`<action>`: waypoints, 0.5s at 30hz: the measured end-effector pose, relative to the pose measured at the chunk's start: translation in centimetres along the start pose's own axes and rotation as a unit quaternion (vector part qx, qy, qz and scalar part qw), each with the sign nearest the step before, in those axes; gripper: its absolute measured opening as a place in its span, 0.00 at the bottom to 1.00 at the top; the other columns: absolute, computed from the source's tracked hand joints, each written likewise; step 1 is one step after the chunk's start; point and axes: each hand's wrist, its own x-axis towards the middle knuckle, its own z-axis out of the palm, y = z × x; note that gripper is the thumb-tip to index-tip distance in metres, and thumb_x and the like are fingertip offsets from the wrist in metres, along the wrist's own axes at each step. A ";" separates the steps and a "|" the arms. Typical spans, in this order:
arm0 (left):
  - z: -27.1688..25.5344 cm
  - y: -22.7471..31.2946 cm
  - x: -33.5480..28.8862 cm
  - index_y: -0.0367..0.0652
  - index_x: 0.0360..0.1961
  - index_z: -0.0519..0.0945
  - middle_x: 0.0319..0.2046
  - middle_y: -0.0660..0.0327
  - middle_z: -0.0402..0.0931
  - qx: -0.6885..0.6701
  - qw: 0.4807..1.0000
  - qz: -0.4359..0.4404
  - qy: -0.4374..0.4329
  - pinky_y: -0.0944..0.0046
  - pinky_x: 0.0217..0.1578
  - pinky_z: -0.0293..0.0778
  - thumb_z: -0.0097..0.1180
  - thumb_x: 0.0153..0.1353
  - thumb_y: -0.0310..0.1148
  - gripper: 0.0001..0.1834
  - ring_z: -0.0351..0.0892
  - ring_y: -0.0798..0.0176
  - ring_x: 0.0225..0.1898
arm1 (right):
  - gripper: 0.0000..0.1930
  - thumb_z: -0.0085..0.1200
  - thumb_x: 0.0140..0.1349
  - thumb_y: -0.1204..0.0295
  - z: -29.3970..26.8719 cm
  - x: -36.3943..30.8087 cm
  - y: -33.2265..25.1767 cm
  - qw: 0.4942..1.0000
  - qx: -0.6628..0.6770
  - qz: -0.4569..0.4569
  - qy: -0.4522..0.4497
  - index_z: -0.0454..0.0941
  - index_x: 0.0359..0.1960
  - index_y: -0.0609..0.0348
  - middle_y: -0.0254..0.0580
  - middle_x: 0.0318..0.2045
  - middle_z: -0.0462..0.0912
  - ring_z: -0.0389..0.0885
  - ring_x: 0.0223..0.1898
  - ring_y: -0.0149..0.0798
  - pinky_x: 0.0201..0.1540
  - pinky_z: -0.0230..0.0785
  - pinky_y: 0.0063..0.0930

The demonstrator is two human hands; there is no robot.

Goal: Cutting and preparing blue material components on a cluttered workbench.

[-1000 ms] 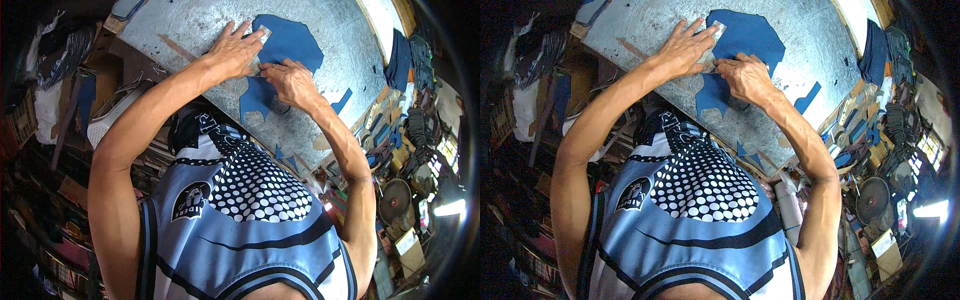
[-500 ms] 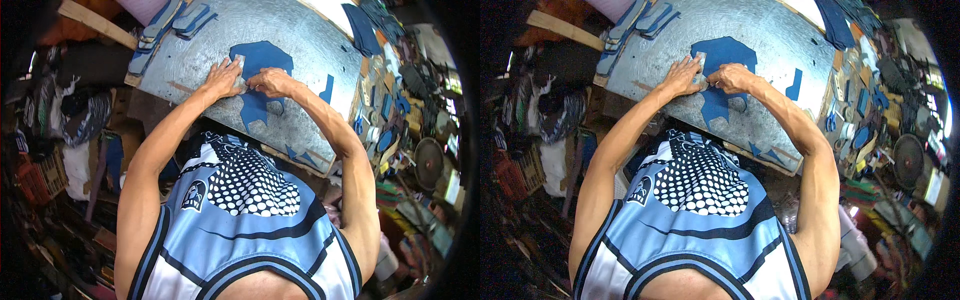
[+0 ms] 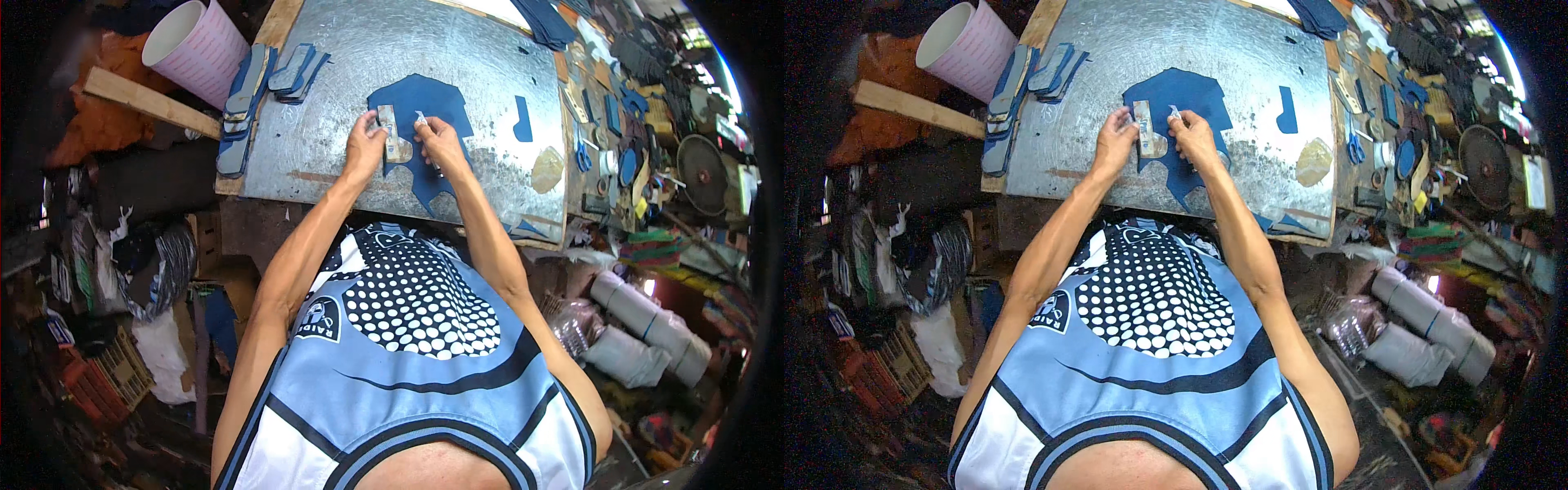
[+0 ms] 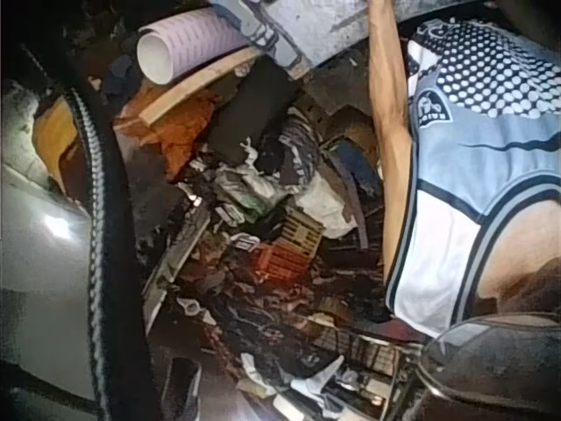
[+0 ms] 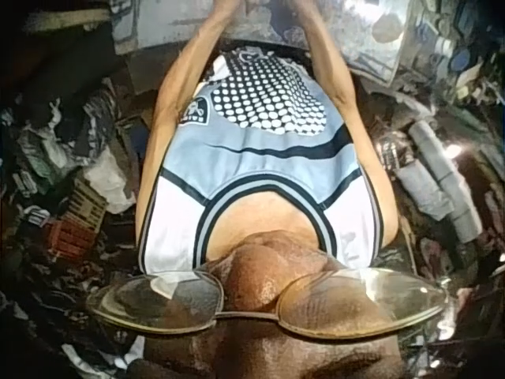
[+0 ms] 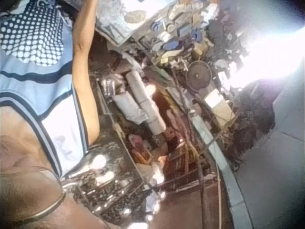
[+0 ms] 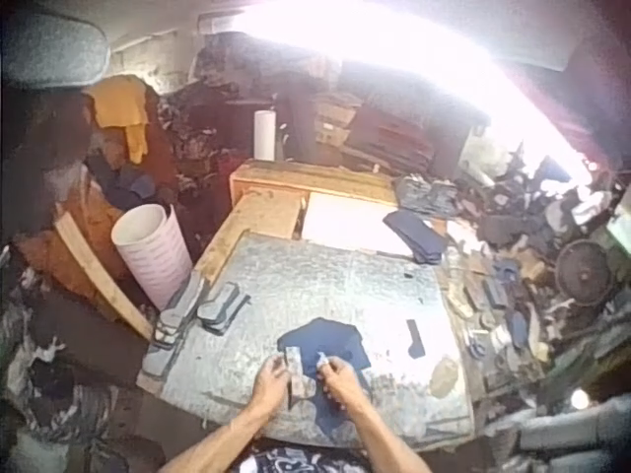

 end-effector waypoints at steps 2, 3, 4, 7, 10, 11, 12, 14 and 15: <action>-0.1 1.7 0.3 0.35 0.63 0.65 0.55 0.47 0.73 -0.152 0.982 -0.109 -0.003 0.67 0.44 0.77 0.56 0.65 0.28 0.26 0.79 0.62 0.48 | 0.16 0.55 0.66 0.58 0.6 -0.2 0.5 0.999 -0.022 0.001 0.046 0.78 0.43 0.59 0.36 0.29 0.81 0.72 0.20 0.25 0.19 0.65 0.23; -0.5 1.1 0.6 0.35 0.63 0.65 0.55 0.47 0.73 -0.148 0.983 -0.110 -0.008 0.67 0.44 0.77 0.56 0.65 0.28 0.26 0.79 0.62 0.48 | 0.17 0.55 0.66 0.57 0.9 -0.3 0.4 0.997 -0.025 -0.004 0.068 0.78 0.42 0.60 0.37 0.28 0.81 0.72 0.20 0.25 0.19 0.65 0.23; 0.0 0.1 1.0 0.34 0.63 0.66 0.54 0.47 0.74 -0.078 0.994 -0.076 -0.024 0.66 0.45 0.77 0.55 0.66 0.28 0.25 0.79 0.62 0.48 | 0.17 0.55 0.65 0.56 0.3 -0.4 0.5 0.995 -0.033 -0.010 0.090 0.79 0.40 0.60 0.38 0.27 0.81 0.72 0.20 0.25 0.19 0.65 0.23; 0.9 1.6 -1.0 0.33 0.60 0.71 0.52 0.48 0.76 0.157 0.986 0.014 -0.051 0.62 0.50 0.76 0.54 0.66 0.30 0.22 0.79 0.58 0.51 | 0.20 0.55 0.63 0.56 -0.3 -0.2 2.1 0.979 -0.123 -0.059 0.150 0.80 0.38 0.65 0.56 0.27 0.83 0.82 0.28 0.53 0.32 0.72 0.43; 1.1 1.3 -2.6 0.32 0.57 0.75 0.59 0.43 0.71 0.212 0.962 0.144 -0.090 0.53 0.62 0.66 0.52 0.65 0.32 0.21 0.71 0.45 0.62 | 0.21 0.56 0.61 0.55 -0.6 -0.6 1.9 0.968 -0.142 -0.082 0.189 0.79 0.38 0.65 0.65 0.31 0.82 0.82 0.37 0.64 0.39 0.71 0.48; 1.8 1.3 -3.2 0.32 0.57 0.75 0.59 0.43 0.71 0.212 0.962 0.141 -0.097 0.53 0.62 0.66 0.52 0.65 0.32 0.21 0.71 0.45 0.62 | 0.21 0.56 0.61 0.54 -0.9 -0.4 2.1 0.963 -0.154 -0.095 0.201 0.80 0.38 0.64 0.65 0.32 0.82 0.82 0.38 0.64 0.39 0.72 0.48; 1.9 1.9 -3.7 0.34 0.57 0.75 0.59 0.44 0.72 0.211 0.952 0.177 -0.131 0.54 0.62 0.66 0.52 0.65 0.31 0.20 0.71 0.46 0.62 | 0.21 0.56 0.60 0.54 -0.6 -0.3 2.4 0.959 -0.154 -0.092 0.219 0.79 0.37 0.64 0.65 0.31 0.82 0.82 0.37 0.64 0.39 0.72 0.48; 2.0 2.7 -4.4 0.37 0.59 0.74 0.62 0.44 0.69 0.225 0.926 0.221 -0.210 0.54 0.64 0.64 0.52 0.66 0.33 0.21 0.68 0.46 0.65 | 0.21 0.56 0.60 0.54 -0.6 -0.2 2.1 0.963 -0.151 -0.076 0.209 0.80 0.37 0.64 0.65 0.31 0.82 0.82 0.37 0.64 0.39 0.72 0.48; 1.7 2.2 -4.4 0.37 0.59 0.74 0.62 0.44 0.69 0.225 0.925 0.218 -0.214 0.54 0.64 0.64 0.52 0.66 0.33 0.21 0.68 0.46 0.65 | 0.21 0.56 0.60 0.54 -0.8 -0.2 2.2 0.966 -0.154 -0.066 0.197 0.80 0.37 0.64 0.65 0.31 0.82 0.82 0.36 0.64 0.39 0.72 0.48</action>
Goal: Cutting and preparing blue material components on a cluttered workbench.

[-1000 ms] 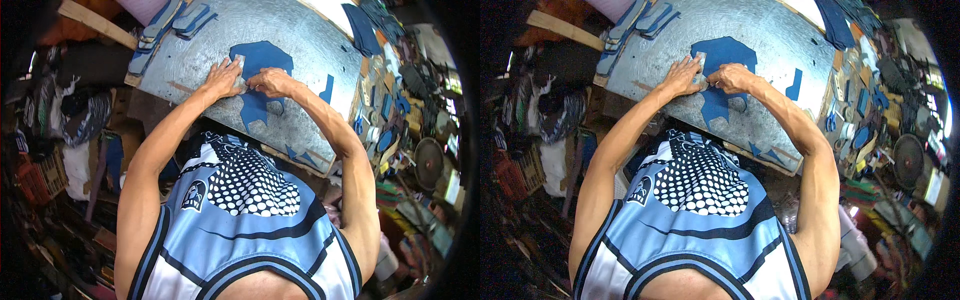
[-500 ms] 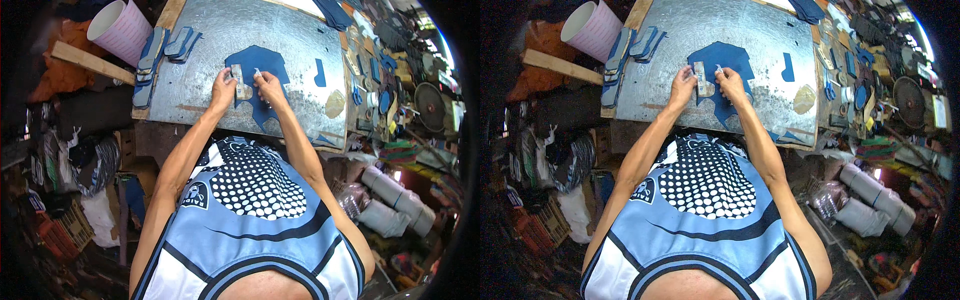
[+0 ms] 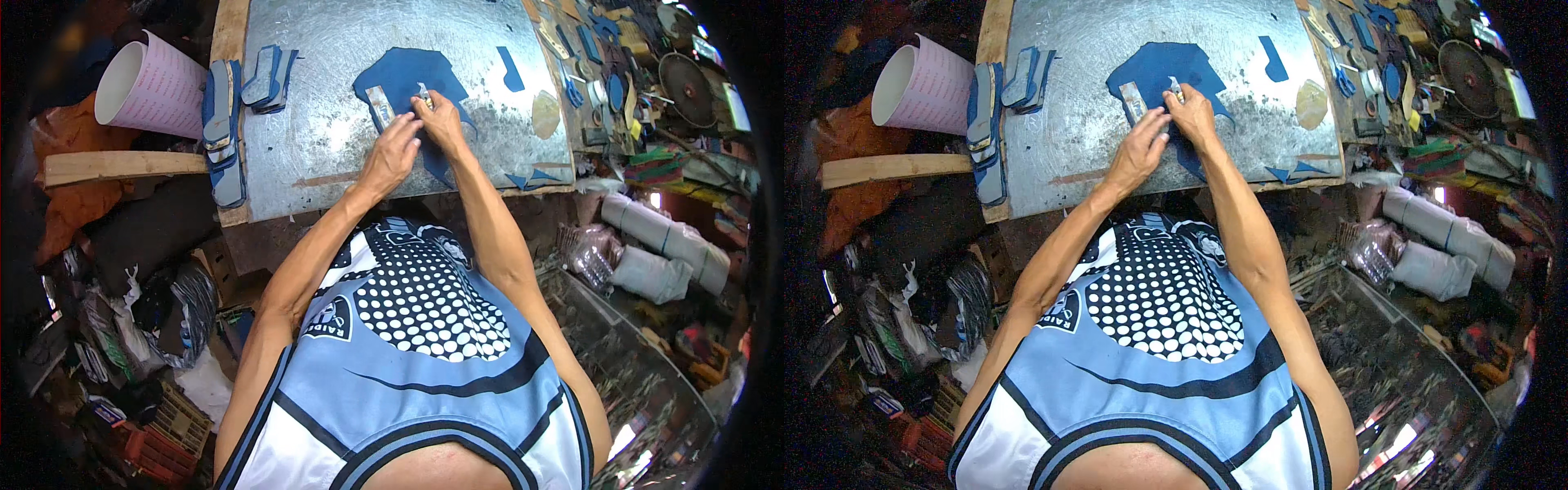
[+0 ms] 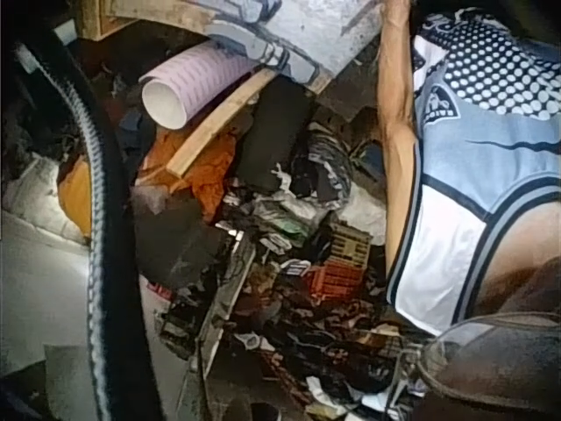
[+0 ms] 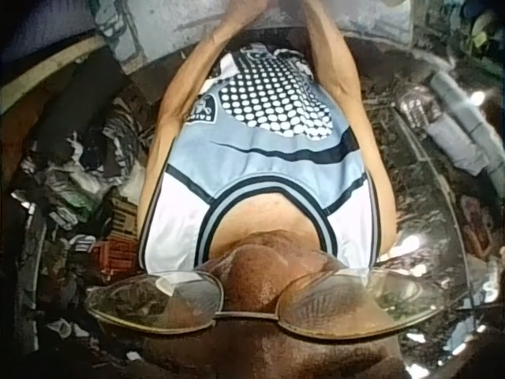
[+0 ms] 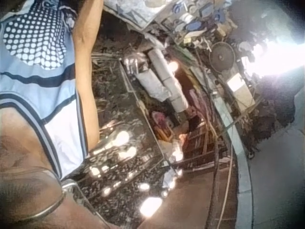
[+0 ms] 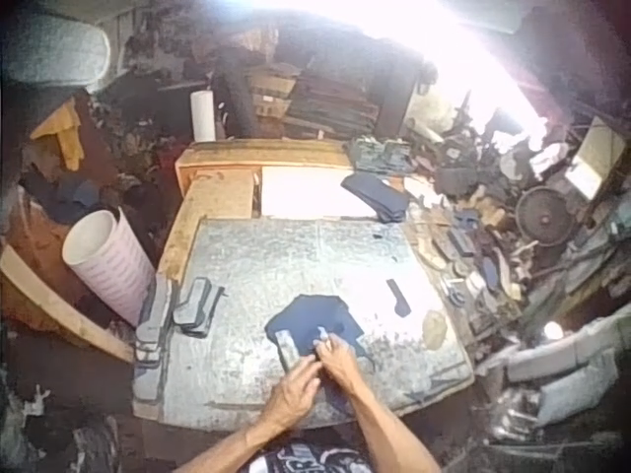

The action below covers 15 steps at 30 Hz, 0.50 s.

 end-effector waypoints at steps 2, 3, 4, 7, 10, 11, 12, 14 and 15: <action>-0.4 -1.3 -0.4 0.38 0.62 0.71 0.65 0.46 0.66 0.182 0.974 0.118 -0.063 0.50 0.66 0.61 0.52 0.67 0.36 0.24 0.64 0.47 0.67 | 0.21 0.56 0.60 0.54 0.3 0.0 0.4 1.000 0.024 0.000 -0.002 0.80 0.37 0.64 0.63 0.31 0.82 0.82 0.36 0.62 0.39 0.72 0.48; 0.4 -1.4 -0.5 0.41 0.65 0.68 0.68 0.48 0.62 0.229 0.964 0.101 -0.087 0.43 0.68 0.56 0.53 0.67 0.42 0.28 0.59 0.47 0.70 | 0.21 0.56 0.60 0.54 -1.2 0.2 0.9 1.000 0.021 0.007 -0.006 0.80 0.37 0.64 0.62 0.31 0.83 0.82 0.36 0.61 0.39 0.72 0.47; -0.6 -1.7 -0.7 0.41 0.65 0.68 0.68 0.48 0.62 0.228 0.963 0.103 -0.095 0.43 0.68 0.56 0.53 0.67 0.42 0.28 0.59 0.47 0.70 | 0.20 0.56 0.60 0.55 -1.2 0.1 0.8 0.999 0.028 0.022 -0.002 0.80 0.37 0.64 0.61 0.31 0.83 0.83 0.36 0.60 0.39 0.72 0.47; -3.5 -3.1 -1.5 0.41 0.66 0.68 0.68 0.46 0.61 0.390 0.916 0.052 -0.082 0.33 0.68 0.45 0.49 0.67 0.54 0.34 0.55 0.44 0.71 | 0.20 0.55 0.60 0.55 -0.8 0.0 0.8 0.999 0.024 0.026 0.013 0.81 0.38 0.63 0.60 0.31 0.83 0.83 0.36 0.58 0.40 0.72 0.47; -4.1 -1.9 -1.0 0.37 0.66 0.67 0.68 0.42 0.60 0.453 0.889 -0.015 -0.063 0.33 0.68 0.44 0.48 0.67 0.55 0.36 0.54 0.40 0.71 | 0.19 0.55 0.60 0.55 -1.5 0.0 1.0 0.999 0.025 0.039 0.008 0.81 0.38 0.62 0.60 0.32 0.84 0.83 0.37 0.58 0.41 0.72 0.46; -3.2 -1.9 -0.8 0.36 0.66 0.67 0.66 0.37 0.61 0.437 0.898 -0.008 -0.055 0.33 0.67 0.46 0.50 0.66 0.55 0.37 0.54 0.36 0.70 | 0.19 0.55 0.60 0.55 -1.9 0.0 1.1 0.998 0.027 0.048 0.006 0.82 0.38 0.61 0.59 0.33 0.84 0.83 0.38 0.58 0.42 0.72 0.46; -2.7 -1.7 -0.7 0.36 0.66 0.67 0.66 0.37 0.61 0.440 0.897 -0.003 -0.055 0.33 0.67 0.46 0.50 0.66 0.55 0.37 0.54 0.36 0.70 | 0.19 0.55 0.60 0.55 -1.6 -0.1 1.0 0.998 0.030 0.047 0.011 0.82 0.38 0.61 0.59 0.33 0.84 0.83 0.38 0.58 0.42 0.72 0.46; -1.0 -1.2 -0.4 0.35 0.65 0.66 0.64 0.35 0.62 0.389 0.919 0.000 -0.065 0.32 0.66 0.49 0.50 0.66 0.54 0.37 0.55 0.35 0.69 | 0.19 0.56 0.59 0.56 -0.9 -0.1 0.9 0.999 0.014 0.039 0.020 0.82 0.38 0.60 0.59 0.32 0.84 0.83 0.40 0.60 0.43 0.73 0.47; 0.2 -1.0 -0.3 0.33 0.64 0.66 0.63 0.35 0.63 0.361 0.932 0.016 -0.041 0.34 0.66 0.50 0.51 0.66 0.51 0.35 0.56 0.33 0.68 | 0.18 0.57 0.58 0.56 -1.2 0.0 1.1 0.999 0.010 0.030 0.011 0.81 0.38 0.60 0.60 0.33 0.84 0.83 0.40 0.61 0.43 0.73 0.48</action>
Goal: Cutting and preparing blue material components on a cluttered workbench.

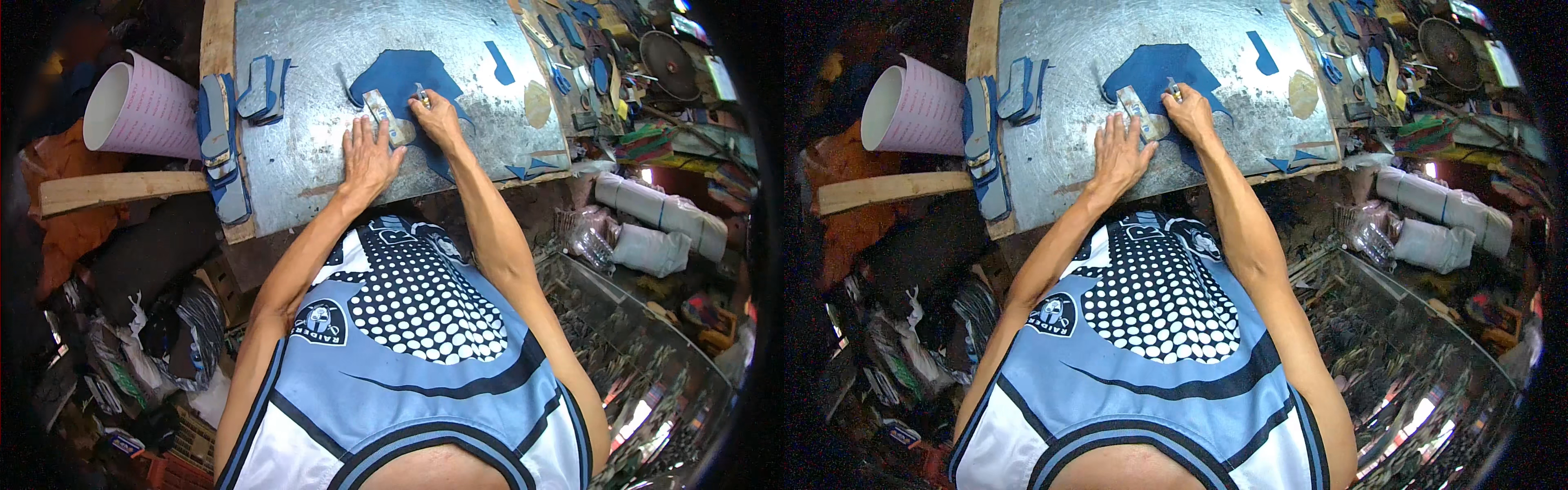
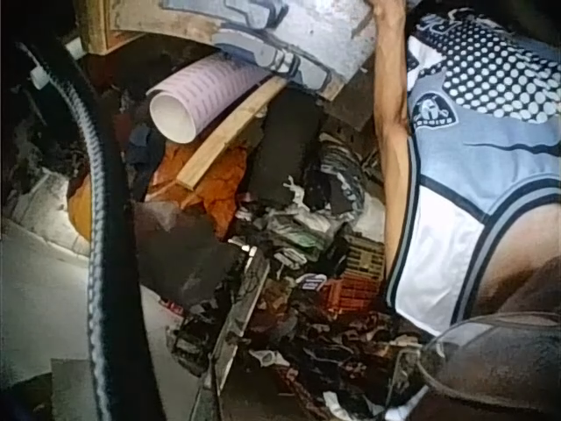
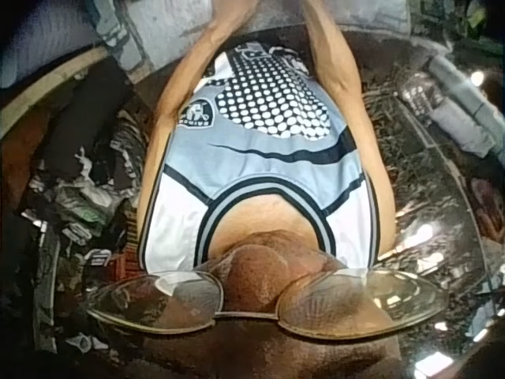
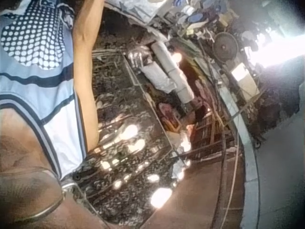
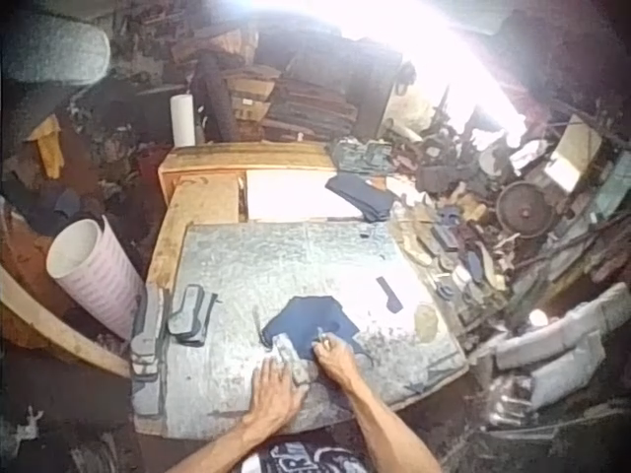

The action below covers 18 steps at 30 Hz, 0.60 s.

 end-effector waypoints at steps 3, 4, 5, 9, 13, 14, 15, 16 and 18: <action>1.2 1.2 1.6 0.32 0.65 0.65 0.63 0.35 0.63 -0.131 0.990 -0.054 0.016 0.38 0.66 0.54 0.53 0.65 0.45 0.34 0.59 0.32 0.66 | 0.18 0.58 0.57 0.57 -0.1 0.4 0.3 0.999 -0.029 -0.021 0.007 0.81 0.39 0.60 0.61 0.34 0.84 0.82 0.40 0.62 0.43 0.73 0.48; 0.8 0.4 2.1 0.32 0.66 0.63 0.64 0.38 0.63 -0.278 0.958 -0.064 0.021 0.42 0.65 0.58 0.55 0.65 0.40 0.33 0.62 0.36 0.65 | 0.19 0.58 0.57 0.57 0.1 0.4 0.4 0.999 -0.033 -0.012 0.007 0.81 0.39 0.60 0.61 0.35 0.84 0.82 0.41 0.62 0.44 0.73 0.48; 0.9 0.1 2.2 0.34 0.70 0.57 0.66 0.41 0.61 -0.439 0.890 -0.116 0.037 0.48 0.63 0.64 0.57 0.65 0.37 0.37 0.67 0.45 0.64 | 0.19 0.58 0.57 0.57 0.2 0.4 0.5 0.999 -0.033 -0.006 0.011 0.81 0.39 0.60 0.61 0.35 0.84 0.82 0.41 0.62 0.44 0.73 0.48; 0.2 -0.8 2.8 0.35 0.73 0.41 0.66 0.39 0.59 -0.716 0.634 -0.289 0.032 0.53 0.55 0.75 0.61 0.64 0.31 0.47 0.72 0.50 0.59 | 0.18 0.59 0.57 0.57 -0.1 0.3 -0.1 0.999 -0.034 -0.008 0.004 0.81 0.40 0.60 0.61 0.36 0.84 0.82 0.42 0.62 0.44 0.73 0.49; 0.9 -1.1 3.3 0.35 0.73 0.43 0.53 0.42 0.74 -0.658 0.688 -0.306 -0.011 0.61 0.41 0.81 0.61 0.62 0.27 0.47 0.81 0.55 0.47 | 0.18 0.59 0.57 0.58 0.2 0.2 -0.2 0.999 -0.045 0.000 0.000 0.81 0.41 0.59 0.60 0.36 0.84 0.83 0.42 0.61 0.44 0.73 0.49; 0.7 -0.8 3.4 0.35 0.73 0.43 0.48 0.44 0.78 -0.625 0.718 -0.305 -0.036 0.64 0.36 0.82 0.61 0.62 0.26 0.47 0.83 0.57 0.42 | 0.18 0.59 0.57 0.58 0.1 0.0 -0.2 0.999 -0.051 0.001 -0.001 0.81 0.41 0.58 0.59 0.36 0.84 0.83 0.42 0.62 0.45 0.73 0.49; 1.1 -0.7 3.2 0.35 0.73 0.44 0.43 0.48 0.81 -0.605 0.736 -0.304 -0.023 0.65 0.31 0.82 0.62 0.61 0.25 0.47 0.83 0.61 0.36 | 0.18 0.59 0.57 0.58 0.0 -0.2 -0.4 0.998 -0.055 0.001 -0.003 0.81 0.41 0.58 0.59 0.36 0.84 0.82 0.42 0.62 0.45 0.73 0.49; 1.3 -1.2 3.0 0.35 0.73 0.46 0.42 0.50 0.81 -0.593 0.748 -0.297 -0.023 0.66 0.31 0.81 0.63 0.60 0.25 0.46 0.82 0.62 0.35 | 0.18 0.59 0.56 0.59 -0.1 -0.4 -0.8 0.999 -0.052 0.006 -0.014 0.80 0.42 0.58 0.59 0.36 0.84 0.82 0.42 0.63 0.45 0.73 0.50; 0.8 -1.7 2.7 0.35 0.72 0.51 0.35 0.55 0.80 -0.566 0.774 -0.281 -0.026 0.68 0.28 0.79 0.62 0.59 0.24 0.44 0.80 0.66 0.31 | 0.18 0.60 0.57 0.59 0.0 -0.1 -1.0 0.998 -0.063 0.005 -0.014 0.80 0.43 0.58 0.60 0.36 0.84 0.82 0.43 0.63 0.45 0.73 0.51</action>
